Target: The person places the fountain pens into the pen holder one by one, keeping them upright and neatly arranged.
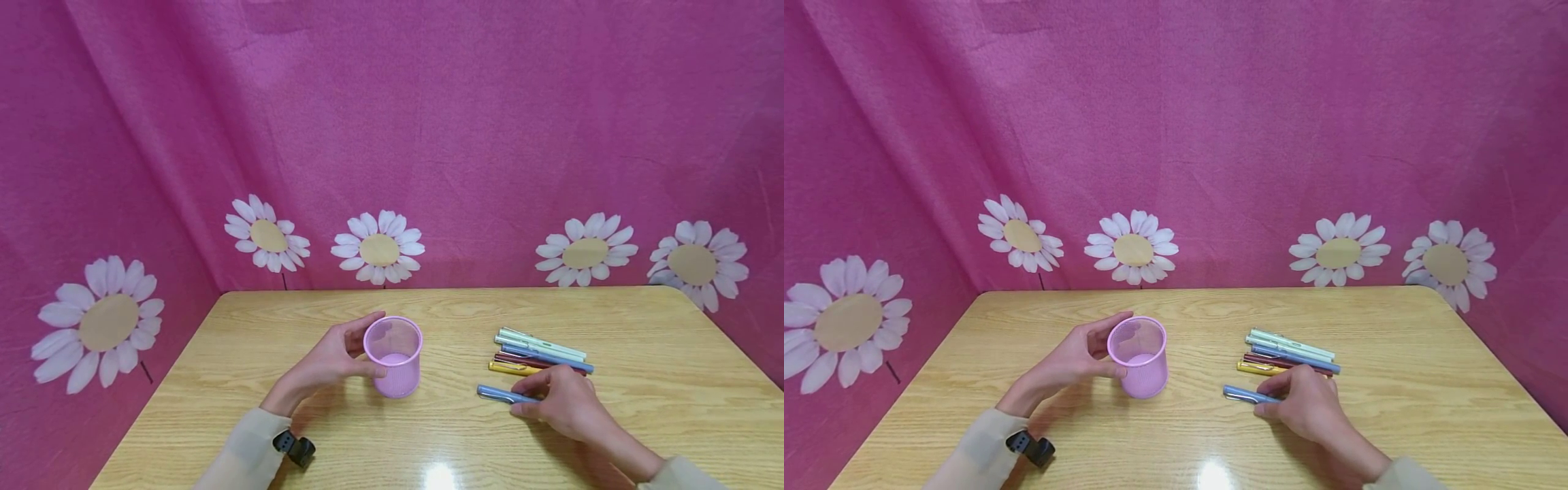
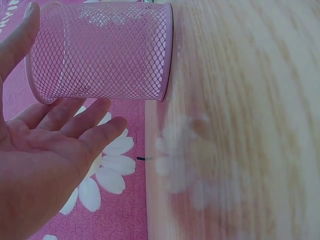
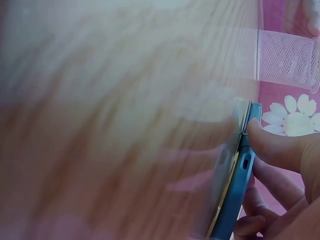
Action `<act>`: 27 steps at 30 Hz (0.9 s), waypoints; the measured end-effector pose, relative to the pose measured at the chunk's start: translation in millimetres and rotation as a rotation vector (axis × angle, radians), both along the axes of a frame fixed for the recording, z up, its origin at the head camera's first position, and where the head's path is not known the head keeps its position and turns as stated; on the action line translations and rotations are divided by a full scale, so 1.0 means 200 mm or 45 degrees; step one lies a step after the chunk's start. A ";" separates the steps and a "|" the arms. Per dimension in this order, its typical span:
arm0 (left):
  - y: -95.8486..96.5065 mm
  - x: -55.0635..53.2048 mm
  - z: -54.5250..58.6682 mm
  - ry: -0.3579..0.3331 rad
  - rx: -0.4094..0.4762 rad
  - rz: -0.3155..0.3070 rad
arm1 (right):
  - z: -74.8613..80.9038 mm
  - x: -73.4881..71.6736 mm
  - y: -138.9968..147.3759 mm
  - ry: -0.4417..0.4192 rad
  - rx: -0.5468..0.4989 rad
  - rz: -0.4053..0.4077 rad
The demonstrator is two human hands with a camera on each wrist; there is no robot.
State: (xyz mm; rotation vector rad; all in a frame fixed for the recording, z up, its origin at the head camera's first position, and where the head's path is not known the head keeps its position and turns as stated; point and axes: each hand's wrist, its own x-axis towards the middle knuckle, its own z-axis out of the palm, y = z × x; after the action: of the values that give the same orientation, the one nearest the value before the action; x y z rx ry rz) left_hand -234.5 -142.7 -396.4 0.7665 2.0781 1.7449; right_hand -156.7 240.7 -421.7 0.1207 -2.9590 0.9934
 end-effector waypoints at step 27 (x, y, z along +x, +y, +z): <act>0.00 -0.01 -0.01 0.002 -0.012 -0.004 | -0.02 -0.06 0.08 -0.038 -0.276 0.459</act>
State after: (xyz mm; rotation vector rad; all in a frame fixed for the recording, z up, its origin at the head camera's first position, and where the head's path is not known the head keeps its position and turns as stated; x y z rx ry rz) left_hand -236.3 -143.4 -398.0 0.7687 2.0836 1.7326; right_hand -167.8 257.5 -425.0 0.6582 -2.8893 1.3542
